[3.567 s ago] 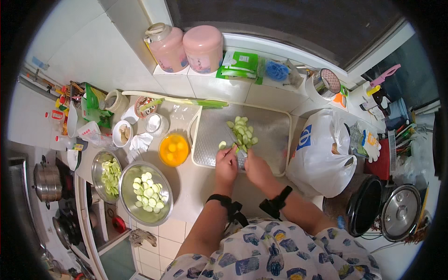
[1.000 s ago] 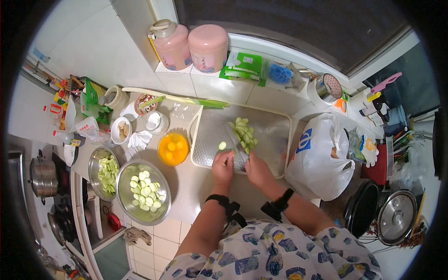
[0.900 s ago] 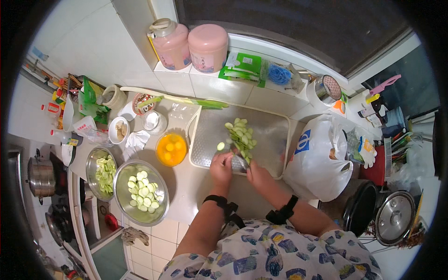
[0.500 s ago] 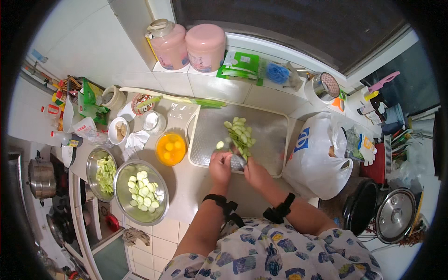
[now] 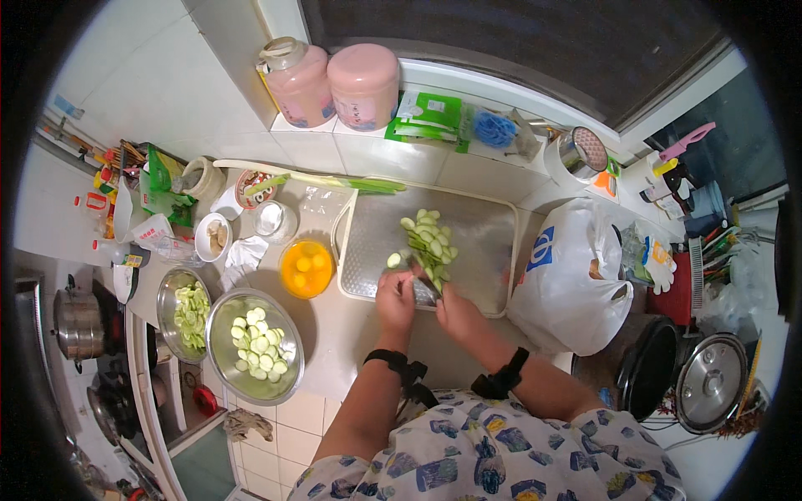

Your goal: The recorder slices a green vegetable on a cutting board, washes the slices in a bowl, and then prepares a leek or large green onion.

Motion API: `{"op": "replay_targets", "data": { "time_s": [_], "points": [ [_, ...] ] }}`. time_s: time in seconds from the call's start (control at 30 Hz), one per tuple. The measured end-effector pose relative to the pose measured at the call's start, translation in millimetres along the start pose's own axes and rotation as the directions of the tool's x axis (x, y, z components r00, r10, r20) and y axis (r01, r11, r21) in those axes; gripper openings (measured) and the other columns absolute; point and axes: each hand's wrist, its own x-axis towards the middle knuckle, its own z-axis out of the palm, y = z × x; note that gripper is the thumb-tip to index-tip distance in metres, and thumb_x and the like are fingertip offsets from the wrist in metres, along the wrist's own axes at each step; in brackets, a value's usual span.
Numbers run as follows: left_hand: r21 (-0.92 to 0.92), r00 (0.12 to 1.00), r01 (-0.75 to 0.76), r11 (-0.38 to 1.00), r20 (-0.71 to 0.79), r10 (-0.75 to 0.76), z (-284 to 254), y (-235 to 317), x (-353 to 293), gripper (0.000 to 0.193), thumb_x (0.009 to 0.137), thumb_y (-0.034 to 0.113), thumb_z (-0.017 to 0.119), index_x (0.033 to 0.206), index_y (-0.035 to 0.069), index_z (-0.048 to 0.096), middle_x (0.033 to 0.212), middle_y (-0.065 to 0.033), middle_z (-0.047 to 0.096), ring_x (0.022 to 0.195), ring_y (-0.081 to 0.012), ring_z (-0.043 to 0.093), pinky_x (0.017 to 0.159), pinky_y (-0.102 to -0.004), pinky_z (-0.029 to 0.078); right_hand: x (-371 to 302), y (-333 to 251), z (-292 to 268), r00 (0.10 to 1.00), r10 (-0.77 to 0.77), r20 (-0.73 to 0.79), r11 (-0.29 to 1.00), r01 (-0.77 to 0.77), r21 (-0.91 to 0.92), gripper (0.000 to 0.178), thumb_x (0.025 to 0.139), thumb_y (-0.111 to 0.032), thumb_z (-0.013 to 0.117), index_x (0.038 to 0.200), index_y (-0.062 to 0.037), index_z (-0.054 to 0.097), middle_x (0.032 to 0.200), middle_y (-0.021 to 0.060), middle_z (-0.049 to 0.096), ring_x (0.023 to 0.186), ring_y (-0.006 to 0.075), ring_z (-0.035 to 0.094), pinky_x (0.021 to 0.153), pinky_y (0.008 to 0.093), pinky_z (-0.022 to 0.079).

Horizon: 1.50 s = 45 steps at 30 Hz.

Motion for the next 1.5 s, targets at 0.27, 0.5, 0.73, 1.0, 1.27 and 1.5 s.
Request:
{"op": "replay_targets", "data": {
  "time_s": [0.27, 0.5, 0.73, 1.0, 1.27, 1.5],
  "points": [
    [0.089, 0.990, 0.121, 0.989, 0.061, -0.127, 1.5, 7.4, 2.8, 0.007, 0.080, 0.006, 0.062, 0.081, 0.000, 0.063, 0.079, -0.0138, 0.062, 0.068, -0.0205, 0.060, 0.064, -0.0298, 0.048, 3.5, -1.0, 1.6, 0.997, -0.004, 0.074, 0.999, 0.007, -0.043, 0.022, 0.086, -0.011, 0.046, 0.102, 0.0042, 0.042, 0.079, 0.0269, 0.057, 0.076, 0.0430, 0.057, 0.066, 0.0509, 0.044],
    [-0.157, 0.952, 0.305, 0.939, 0.040, -0.302, -0.1, 21.2, 8.3, 0.023, 0.079, 0.002, 0.064, 0.100, 0.000, 0.055, 0.084, -0.0095, 0.064, 0.072, -0.0146, 0.061, 0.066, -0.0267, 0.049, 6.8, 2.8, 2.8, 0.999, -0.013, -0.048, 1.000, 0.013, 0.003, 0.021, 0.088, -0.016, 0.046, 0.097, 0.0018, 0.039, 0.068, 0.0278, 0.055, 0.066, 0.0460, 0.054, 0.060, 0.0533, 0.040],
    [-0.134, 0.951, 0.309, 0.941, 0.043, -0.306, 4.0, 19.9, 11.7, 0.028, 0.078, 0.001, 0.064, 0.102, 0.001, 0.049, 0.082, -0.0091, 0.064, 0.070, -0.0130, 0.060, 0.066, -0.0260, 0.050, -8.0, 6.7, -3.4, 0.999, -0.026, 0.035, 0.999, 0.026, 0.026, 0.019, 0.087, -0.014, 0.047, 0.093, 0.0031, 0.040, 0.073, 0.0286, 0.056, 0.073, 0.0454, 0.055, 0.065, 0.0523, 0.042],
    [-0.085, 0.943, 0.332, 0.940, 0.016, -0.331, 5.2, 17.4, 12.7, 0.026, 0.077, 0.004, 0.066, 0.094, 0.002, 0.047, 0.078, -0.0093, 0.064, 0.069, -0.0139, 0.062, 0.065, -0.0266, 0.050, 11.3, 10.1, 21.5, 1.000, -0.005, -0.008, 0.998, 0.006, 0.056, 0.024, 0.086, -0.015, 0.048, 0.100, 0.0034, 0.041, 0.075, 0.0274, 0.057, 0.072, 0.0444, 0.056, 0.065, 0.0510, 0.043],
    [-0.110, 0.962, 0.265, 0.958, 0.094, -0.255, -13.3, 25.5, 14.5, 0.029, 0.090, 0.006, 0.047, 0.118, 0.000, 0.045, 0.109, -0.0169, 0.057, 0.100, -0.0235, 0.056, 0.086, -0.0322, 0.044, -3.5, -4.2, -28.0, 0.990, -0.031, -0.136, 0.989, 0.011, -0.147, 0.029, 0.085, -0.019, 0.055, 0.105, -0.0024, 0.042, 0.090, 0.0205, 0.060, 0.079, 0.0385, 0.058, 0.068, 0.0466, 0.045],
    [0.335, 0.810, -0.444, 0.831, 0.546, 0.213, -85.5, 96.2, 15.1, 0.047, 0.091, 0.023, 0.041, 0.135, 0.004, 0.036, 0.144, -0.0173, 0.025, 0.135, -0.0302, 0.020, 0.109, -0.0452, 0.015, -25.0, -22.1, -48.7, 0.973, -0.216, -0.078, 0.957, 0.195, -0.215, 0.033, 0.077, -0.014, 0.063, 0.100, -0.0043, 0.042, 0.090, 0.0154, 0.058, 0.083, 0.0337, 0.058, 0.069, 0.0427, 0.045]
  ]
}}
